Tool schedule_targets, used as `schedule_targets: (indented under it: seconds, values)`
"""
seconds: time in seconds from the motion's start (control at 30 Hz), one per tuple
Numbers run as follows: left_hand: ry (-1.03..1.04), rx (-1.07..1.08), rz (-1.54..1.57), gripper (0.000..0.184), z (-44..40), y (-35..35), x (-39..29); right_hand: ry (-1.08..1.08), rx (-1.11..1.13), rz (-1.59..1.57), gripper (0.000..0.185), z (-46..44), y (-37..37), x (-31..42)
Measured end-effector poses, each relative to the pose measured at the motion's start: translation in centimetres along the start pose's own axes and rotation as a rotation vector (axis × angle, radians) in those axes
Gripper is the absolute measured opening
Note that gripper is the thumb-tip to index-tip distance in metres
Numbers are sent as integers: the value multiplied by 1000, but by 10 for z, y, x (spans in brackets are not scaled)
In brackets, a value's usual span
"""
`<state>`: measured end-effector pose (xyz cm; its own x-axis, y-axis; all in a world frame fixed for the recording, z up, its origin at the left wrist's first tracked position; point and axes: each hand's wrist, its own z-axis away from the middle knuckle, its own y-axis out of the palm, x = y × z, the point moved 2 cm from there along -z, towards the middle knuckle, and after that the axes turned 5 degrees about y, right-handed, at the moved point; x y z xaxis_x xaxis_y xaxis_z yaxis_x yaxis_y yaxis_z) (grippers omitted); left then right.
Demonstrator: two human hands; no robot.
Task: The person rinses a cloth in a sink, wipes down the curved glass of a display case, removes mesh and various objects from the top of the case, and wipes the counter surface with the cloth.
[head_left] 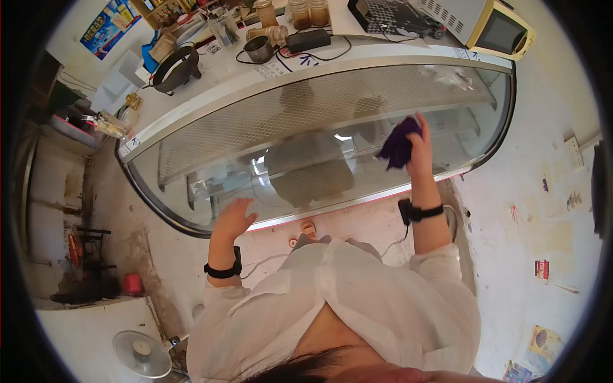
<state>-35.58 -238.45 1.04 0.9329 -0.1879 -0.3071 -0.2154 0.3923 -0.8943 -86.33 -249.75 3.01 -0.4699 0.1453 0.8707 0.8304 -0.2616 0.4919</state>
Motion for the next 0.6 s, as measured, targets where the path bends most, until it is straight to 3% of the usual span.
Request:
schedule_targets:
  seconds: [0.07,0.13,0.17,0.23,0.3,0.37,0.4,0.43,0.5,0.57,0.6]
  values:
    - [181,-458,-63,53,-18,-30,2,-74,-79,95,60,-53,40,-8]
    - [156,-569,-103,54,-31,-62,5,-688,-421,582,66,-93,68,-20]
    - [120,-692,-150,55,-36,-75,10,-756,-465,914,70,-96,91,-21]
    - [110,-731,-127,55,-47,-90,27,-532,-616,1439,77,-118,121,-65]
    - [111,-753,-118,55,-59,-99,44,-649,-645,1328,81,-95,170,-100]
    - [107,-798,-106,50,-68,-100,52,-776,-362,1497,78,-51,235,-119]
    - [114,-775,-103,50,-75,-98,54,-515,-17,1523,76,-33,263,-126]
    - [147,-834,-113,46,-79,-95,53,-644,211,1538,71,-14,282,-138]
    - [191,-876,-113,42,-89,-91,52,-708,695,1500,65,12,315,-161]
    - [316,-1110,-32,32,-100,-93,47,-904,877,1405,60,40,329,-184]
    - [332,-1098,-23,32,-108,-96,40,-988,989,1394,56,50,325,-205]
